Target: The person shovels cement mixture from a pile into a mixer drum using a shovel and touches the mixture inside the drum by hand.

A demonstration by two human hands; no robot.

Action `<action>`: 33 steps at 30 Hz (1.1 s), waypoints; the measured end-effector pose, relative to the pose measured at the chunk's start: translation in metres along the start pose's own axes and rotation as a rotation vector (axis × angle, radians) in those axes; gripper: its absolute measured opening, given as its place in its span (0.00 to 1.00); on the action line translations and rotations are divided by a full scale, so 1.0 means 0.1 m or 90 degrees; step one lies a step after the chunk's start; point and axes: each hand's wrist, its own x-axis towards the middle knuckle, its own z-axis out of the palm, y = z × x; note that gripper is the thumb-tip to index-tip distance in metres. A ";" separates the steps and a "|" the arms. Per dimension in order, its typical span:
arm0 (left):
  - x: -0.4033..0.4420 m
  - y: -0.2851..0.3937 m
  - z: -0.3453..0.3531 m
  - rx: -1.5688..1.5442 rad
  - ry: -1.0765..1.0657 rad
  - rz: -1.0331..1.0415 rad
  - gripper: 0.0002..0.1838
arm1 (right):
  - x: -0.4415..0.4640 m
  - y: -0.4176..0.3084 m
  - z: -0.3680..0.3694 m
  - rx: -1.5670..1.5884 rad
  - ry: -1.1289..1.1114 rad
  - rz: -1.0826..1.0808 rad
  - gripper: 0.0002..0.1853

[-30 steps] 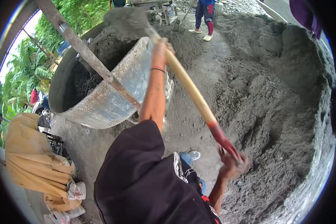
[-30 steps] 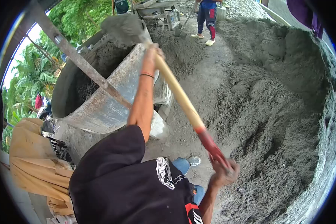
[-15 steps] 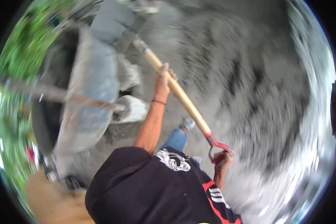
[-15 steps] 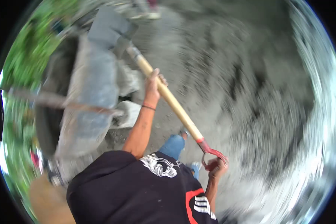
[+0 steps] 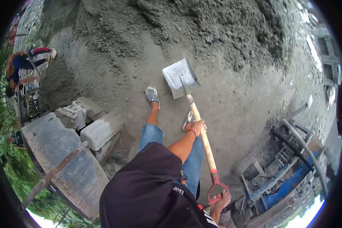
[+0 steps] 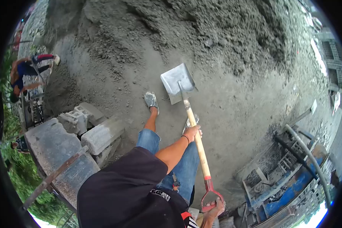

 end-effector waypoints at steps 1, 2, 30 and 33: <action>0.14 -0.05 0.05 0.023 0.002 -0.019 0.11 | 0.12 0.05 0.12 0.001 0.012 0.012 0.05; 0.28 -0.04 0.06 0.031 0.011 -0.028 0.11 | 0.27 0.11 0.25 0.020 0.033 0.022 0.04; 1.01 3.24 0.27 0.263 -0.127 0.042 0.28 | 2.05 0.45 4.21 0.153 -0.144 0.089 0.06; 1.68 3.59 0.15 0.421 -0.071 -0.054 0.41 | 3.25 1.17 3.99 0.045 -0.014 0.070 0.02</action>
